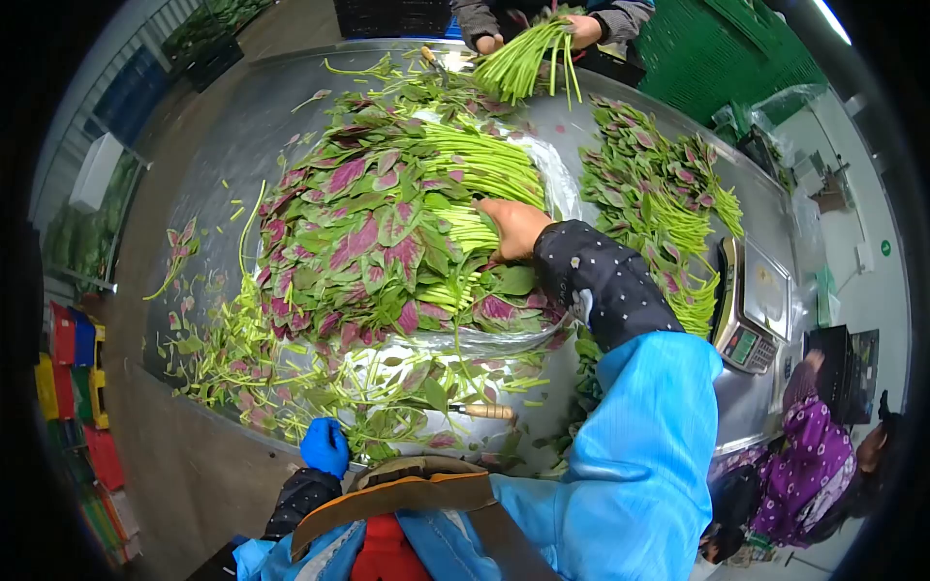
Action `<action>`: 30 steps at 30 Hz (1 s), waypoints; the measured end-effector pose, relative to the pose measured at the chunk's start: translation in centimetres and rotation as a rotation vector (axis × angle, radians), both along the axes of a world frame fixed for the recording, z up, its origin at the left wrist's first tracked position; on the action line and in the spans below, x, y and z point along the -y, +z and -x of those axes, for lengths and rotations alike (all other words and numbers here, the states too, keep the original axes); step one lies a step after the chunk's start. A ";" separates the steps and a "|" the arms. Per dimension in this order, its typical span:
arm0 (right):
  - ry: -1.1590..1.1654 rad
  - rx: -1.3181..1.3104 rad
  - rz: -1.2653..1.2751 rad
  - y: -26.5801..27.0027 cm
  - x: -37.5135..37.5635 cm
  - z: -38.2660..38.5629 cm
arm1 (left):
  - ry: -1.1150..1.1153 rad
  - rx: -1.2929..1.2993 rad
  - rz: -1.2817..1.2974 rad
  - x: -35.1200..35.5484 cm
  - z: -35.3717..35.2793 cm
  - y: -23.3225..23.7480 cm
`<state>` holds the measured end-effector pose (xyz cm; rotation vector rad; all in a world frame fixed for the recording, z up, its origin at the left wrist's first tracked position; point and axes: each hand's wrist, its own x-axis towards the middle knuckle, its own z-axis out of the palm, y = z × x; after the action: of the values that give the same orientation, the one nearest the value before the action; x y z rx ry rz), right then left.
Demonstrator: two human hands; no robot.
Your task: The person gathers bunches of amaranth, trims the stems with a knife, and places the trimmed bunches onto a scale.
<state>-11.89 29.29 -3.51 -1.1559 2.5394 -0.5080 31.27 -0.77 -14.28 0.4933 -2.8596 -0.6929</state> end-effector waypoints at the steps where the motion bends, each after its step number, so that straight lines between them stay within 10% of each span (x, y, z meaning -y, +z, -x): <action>1: 0.028 -0.021 -0.041 0.5 0.2 0.1 | -0.003 0.008 0.011 -0.1 0.0 0.1; 12: -0.013 -0.127 -0.149 3.3 2.1 1.0 | -0.006 -0.007 0.015 0.1 0.0 0.0; 17: 0.069 -0.155 -0.396 11.2 5.5 1.2 | -0.189 -0.100 -0.460 -2.9 5.9 5.7; 24: 0.000 0.152 -0.434 11.6 6.1 1.9 | -0.301 0.235 -1.969 -10.9 22.1 15.8; 30: 0.067 0.017 -0.264 9.9 5.2 3.0 | -0.162 0.025 -0.682 -15.1 28.1 11.9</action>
<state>-14.86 24.08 6.36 -1.1277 2.4524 -0.1584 3.17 14.35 -2.38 0.3427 -2.6382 -1.7112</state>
